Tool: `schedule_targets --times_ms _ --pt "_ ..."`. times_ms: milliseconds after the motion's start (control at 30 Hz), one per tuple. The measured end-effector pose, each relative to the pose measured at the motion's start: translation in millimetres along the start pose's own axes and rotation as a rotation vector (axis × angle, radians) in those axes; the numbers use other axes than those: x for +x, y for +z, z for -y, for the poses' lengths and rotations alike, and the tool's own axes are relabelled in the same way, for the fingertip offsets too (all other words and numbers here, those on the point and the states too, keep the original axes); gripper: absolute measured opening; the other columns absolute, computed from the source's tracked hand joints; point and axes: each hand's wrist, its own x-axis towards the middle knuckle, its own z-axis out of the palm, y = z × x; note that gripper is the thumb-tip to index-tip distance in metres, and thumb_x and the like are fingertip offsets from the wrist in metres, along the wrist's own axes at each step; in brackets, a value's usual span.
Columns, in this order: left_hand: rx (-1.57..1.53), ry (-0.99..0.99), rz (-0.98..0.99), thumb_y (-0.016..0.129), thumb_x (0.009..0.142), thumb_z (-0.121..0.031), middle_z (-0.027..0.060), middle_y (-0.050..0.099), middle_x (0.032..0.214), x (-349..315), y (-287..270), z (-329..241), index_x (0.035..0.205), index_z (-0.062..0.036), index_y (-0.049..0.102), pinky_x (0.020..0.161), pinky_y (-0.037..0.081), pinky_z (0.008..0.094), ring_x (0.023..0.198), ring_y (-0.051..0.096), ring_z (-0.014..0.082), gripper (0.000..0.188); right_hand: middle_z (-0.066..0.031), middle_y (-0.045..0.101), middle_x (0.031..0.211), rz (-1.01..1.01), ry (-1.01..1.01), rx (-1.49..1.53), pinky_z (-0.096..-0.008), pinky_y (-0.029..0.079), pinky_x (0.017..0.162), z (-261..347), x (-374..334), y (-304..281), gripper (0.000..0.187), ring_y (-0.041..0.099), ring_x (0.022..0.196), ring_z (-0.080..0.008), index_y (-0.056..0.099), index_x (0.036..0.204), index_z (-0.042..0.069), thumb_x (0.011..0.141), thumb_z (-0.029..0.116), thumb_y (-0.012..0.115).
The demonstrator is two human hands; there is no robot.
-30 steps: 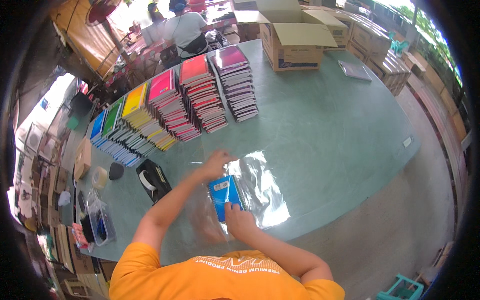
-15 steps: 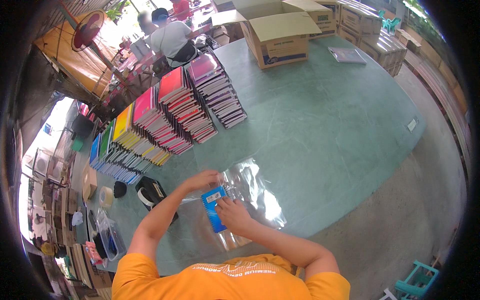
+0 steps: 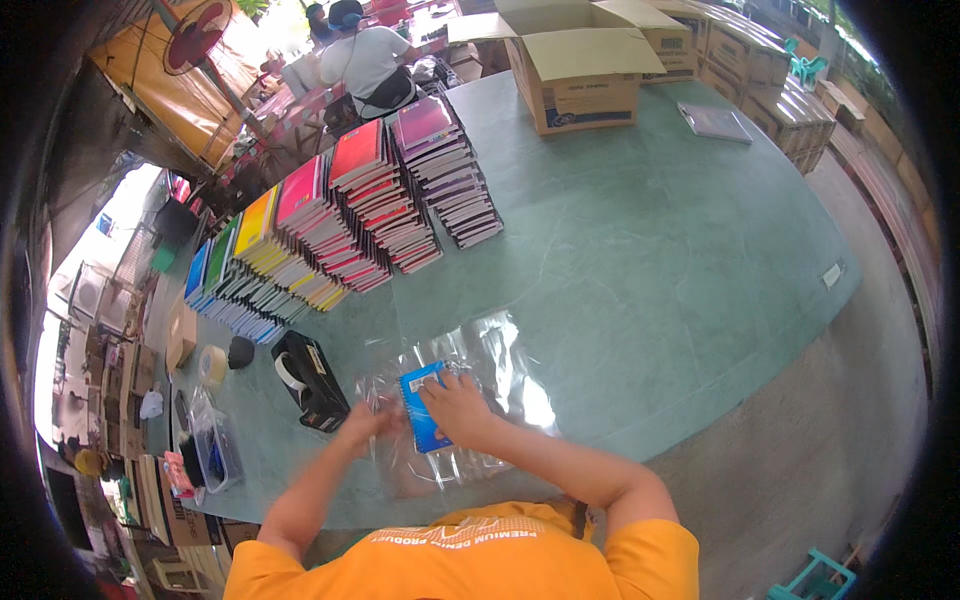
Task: The person packages small colorful spiral notebooks by selecting one of each color, stacking them, and wrapping them in plastic film secured with tape.
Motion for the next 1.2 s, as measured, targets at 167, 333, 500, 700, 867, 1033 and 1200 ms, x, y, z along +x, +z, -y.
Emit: schedule_targets --times_ms 167,333,500,700,867,1033,1200 --pt "0.010 0.154 -0.115 0.059 0.083 -0.013 0.0001 0.059 0.070 -19 4 9 0.083 -0.0054 0.060 0.049 0.041 0.0231 0.058 0.053 0.0091 0.008 -0.0079 0.045 0.129 -0.023 -0.038 -0.035 -0.0461 0.036 0.096 -7 2 8 0.075 0.037 0.124 -0.0300 0.046 0.126 0.006 0.064 0.039 0.073" --pt "0.151 -0.081 0.060 0.054 0.086 -0.025 0.0015 0.058 0.066 -52 6 18 0.080 -0.0049 0.060 0.049 0.039 0.0250 0.056 0.052 0.0104 0.022 -0.0058 0.042 0.134 -0.009 -0.104 0.013 -0.0520 0.032 0.099 -18 2 13 0.076 0.032 0.128 -0.0324 0.044 0.130 0.008 0.069 0.048 0.067" --pt "0.758 0.338 0.010 0.048 0.086 -0.027 0.0152 0.060 0.067 -47 41 5 0.076 0.0000 0.058 0.055 0.044 0.0396 0.060 0.059 0.0259 0.030 -0.0048 0.029 0.144 -0.113 -0.135 0.091 -0.0613 0.022 0.102 -33 -11 33 0.075 0.016 0.136 -0.0350 0.034 0.138 0.012 0.079 0.055 0.052" --pt "1.173 0.345 0.011 0.045 0.083 -0.023 0.0225 0.062 0.076 -35 84 -9 0.077 -0.0001 0.060 0.065 0.047 0.0508 0.071 0.061 0.0384 0.028 -0.0055 0.021 0.148 -0.051 -0.072 0.181 -0.0649 0.010 0.103 -36 -12 43 0.073 0.005 0.138 -0.0364 0.027 0.141 0.016 0.083 0.056 0.048" --pt "1.322 0.233 0.118 0.047 0.082 -0.025 0.0210 0.063 0.079 -33 99 -27 0.078 0.0001 0.061 0.066 0.048 0.0505 0.072 0.062 0.0376 0.029 -0.0066 0.020 0.148 -0.030 -0.207 0.152 -0.0639 0.006 0.104 -51 -14 35 0.075 0.005 0.138 -0.0361 0.026 0.141 0.016 0.083 0.058 0.047" --pt "1.347 0.274 0.142 0.048 0.083 -0.025 0.0209 0.064 0.082 -34 104 -31 0.081 0.0008 0.060 0.068 0.049 0.0495 0.075 0.062 0.0387 0.029 -0.0091 0.020 0.148 -0.236 -0.549 -0.150 -0.0619 0.007 0.106 -119 24 31 0.081 0.007 0.138 -0.0355 0.027 0.141 0.014 0.080 0.065 0.047" --pt "1.319 0.230 0.080 0.049 0.083 -0.026 0.0220 0.063 0.084 -41 99 -20 0.082 0.0006 0.059 0.070 0.048 0.0489 0.078 0.061 0.0393 0.028 -0.0147 0.040 0.136 0.127 -0.371 0.311 -0.0538 0.020 0.105 -115 81 28 0.069 0.031 0.129 -0.0351 0.045 0.129 0.009 0.080 0.058 0.052"
